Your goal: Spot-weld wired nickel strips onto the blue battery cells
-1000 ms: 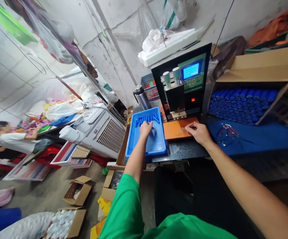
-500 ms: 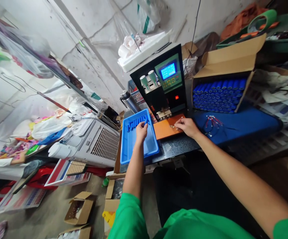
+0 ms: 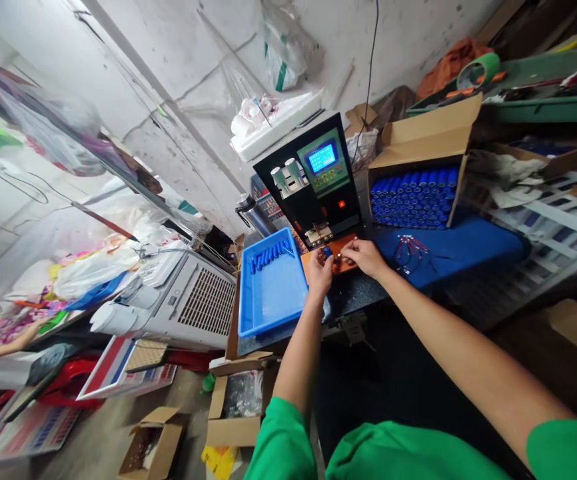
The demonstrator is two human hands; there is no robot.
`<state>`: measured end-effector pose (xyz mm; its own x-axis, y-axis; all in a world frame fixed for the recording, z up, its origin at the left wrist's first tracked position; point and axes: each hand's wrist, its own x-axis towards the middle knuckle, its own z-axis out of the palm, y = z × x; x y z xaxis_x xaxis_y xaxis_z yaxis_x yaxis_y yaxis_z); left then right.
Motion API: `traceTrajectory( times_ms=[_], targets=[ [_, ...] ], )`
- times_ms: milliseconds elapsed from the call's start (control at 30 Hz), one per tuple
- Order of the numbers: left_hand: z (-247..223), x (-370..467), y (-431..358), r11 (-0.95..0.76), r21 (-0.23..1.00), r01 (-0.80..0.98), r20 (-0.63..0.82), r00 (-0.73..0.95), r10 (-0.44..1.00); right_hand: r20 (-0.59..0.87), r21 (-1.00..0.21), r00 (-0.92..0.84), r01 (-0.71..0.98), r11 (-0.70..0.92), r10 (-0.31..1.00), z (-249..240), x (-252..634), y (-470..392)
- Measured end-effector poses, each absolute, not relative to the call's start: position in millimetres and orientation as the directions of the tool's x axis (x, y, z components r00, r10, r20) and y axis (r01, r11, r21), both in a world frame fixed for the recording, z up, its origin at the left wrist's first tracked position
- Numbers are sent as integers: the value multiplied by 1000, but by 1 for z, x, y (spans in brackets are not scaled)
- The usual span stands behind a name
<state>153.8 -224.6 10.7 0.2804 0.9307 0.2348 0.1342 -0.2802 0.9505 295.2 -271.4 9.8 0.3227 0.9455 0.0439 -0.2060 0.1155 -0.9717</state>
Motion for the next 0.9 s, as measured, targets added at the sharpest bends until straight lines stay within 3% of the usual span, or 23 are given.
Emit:
traceTrajectory(
  times_ms=[300,600,900],
  targets=[
    [0,157,-220,-352,911,217,288,277,917,74,-970,376,-189,155,924,5,293,-266],
    [-5,158,-221,-358,873,331,289,239,927,-40,-953,421,-288,92,906,9,293,-260],
    [-3,160,-225,-344,866,363,285,207,936,95,-967,440,-170,187,893,17,287,-245]
  ],
)
